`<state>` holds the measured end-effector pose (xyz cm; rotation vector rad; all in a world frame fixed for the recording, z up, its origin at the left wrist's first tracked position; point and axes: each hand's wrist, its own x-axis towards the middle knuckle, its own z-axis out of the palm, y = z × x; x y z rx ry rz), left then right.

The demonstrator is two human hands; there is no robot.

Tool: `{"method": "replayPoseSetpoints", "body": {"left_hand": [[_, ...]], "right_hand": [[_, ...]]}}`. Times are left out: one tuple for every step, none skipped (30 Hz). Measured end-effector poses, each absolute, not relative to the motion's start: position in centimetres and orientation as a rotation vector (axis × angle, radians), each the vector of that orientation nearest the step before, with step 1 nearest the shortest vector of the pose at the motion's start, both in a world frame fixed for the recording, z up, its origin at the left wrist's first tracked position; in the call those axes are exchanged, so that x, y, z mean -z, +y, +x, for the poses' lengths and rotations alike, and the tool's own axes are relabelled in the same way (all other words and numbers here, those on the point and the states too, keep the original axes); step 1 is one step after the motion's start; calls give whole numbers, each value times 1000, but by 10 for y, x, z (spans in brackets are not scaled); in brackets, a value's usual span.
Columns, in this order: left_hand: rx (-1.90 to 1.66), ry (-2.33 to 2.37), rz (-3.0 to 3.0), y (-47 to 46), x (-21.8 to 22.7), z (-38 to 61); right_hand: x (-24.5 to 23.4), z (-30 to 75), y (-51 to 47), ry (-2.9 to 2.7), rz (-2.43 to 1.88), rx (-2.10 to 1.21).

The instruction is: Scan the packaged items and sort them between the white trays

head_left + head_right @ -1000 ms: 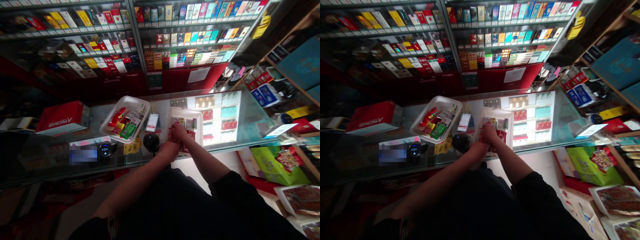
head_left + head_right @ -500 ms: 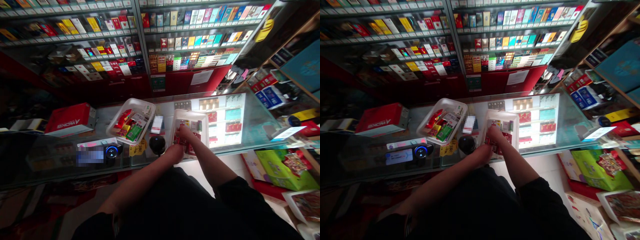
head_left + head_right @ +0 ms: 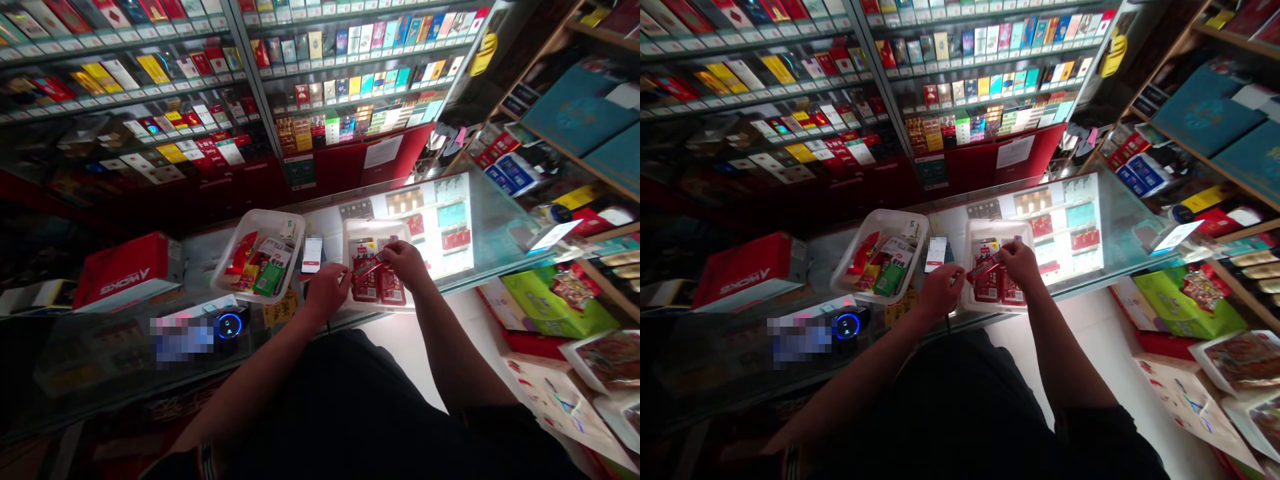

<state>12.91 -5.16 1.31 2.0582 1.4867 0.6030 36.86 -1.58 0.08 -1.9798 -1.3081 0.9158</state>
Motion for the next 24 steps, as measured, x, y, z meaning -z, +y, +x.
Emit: {"method": "replayPoseSetpoints", "body": {"left_hand": [[-676, 1523, 2022, -50, -14, 124], [-734, 1558, 1978, -48, -15, 120], [-773, 1588, 1922, -46, -16, 115], [-791, 1610, 1850, -43, -17, 110], [-788, 1619, 1765, -41, -17, 104], [-769, 1605, 1671, -38, -17, 98], [-746, 1571, 1573, -36, -16, 92], [-733, 1527, 1473, -33, -15, 86], [-736, 1480, 1377, -30, -14, 80], [-754, 1438, 1290, -28, -12, 74], [-785, 1408, 1217, -26, -11, 68], [-821, 1395, 1164, -24, -10, 63], [-850, 1394, 1134, -22, -10, 57], [-864, 1398, 1128, -20, -11, 52], [-866, 1405, 1139, -18, -13, 46], [-859, 1413, 1162, -17, -15, 40], [-845, 1419, 1194, -15, -17, 34], [-829, 1423, 1235, -13, -19, 28], [-814, 1424, 1286, -11, -21, 22], [-803, 1425, 1344, -9, -23, 17], [-797, 1424, 1409, -7, -24, 11], [-793, 1422, 1479, -5, -24, 6], [-789, 1419, 1549, -3, -24, 2], [-785, 1417, 1611, -1, -24, -3]], "right_hand": [[-1, 365, -18, -1214, -1904, -992], [-1, 360, -20, -1118, -1817, -1066], [-2, 355, -21, -1029, -1731, -1131], [-2, 349, -22, -951, -1665, -1176], [-2, 342, -22, -886, -1605, -1210], [-2, 336, -22, -833, -1548, -1238], [-2, 329, -22, -793, -1494, -1266], [-1, 323, -22, -761, -1447, -1292], [-1, 318, -23, -736, -1410, -1318], [0, 313, -23, -717, -1380, -1348], [0, 308, -23, -704, -1356, -1381], [1, 305, -23, -697, -1337, -1414], [1, 302, -23, -699, -1327, -1441], [1, 299, -23, -712, -1327, -1457], [2, 298, -24, -739, -1333, -1460], [2, 297, -23, -781, -1344, -1446], [2, 296, -23, -834, -1360, -1418], [3, 296, -22, -899, -1378, -1382], [3, 295, -20, -969, -1395, -1341], [4, 295, -19, -1044, -1409, -1301], [5, 294, -17, -1115, -1421, -1266], [7, 294, -15, -1180, -1429, -1239], [9, 292, -13, -1242, -1435, -1216], [10, 291, -11, -1304, -1442, -1189]]}}
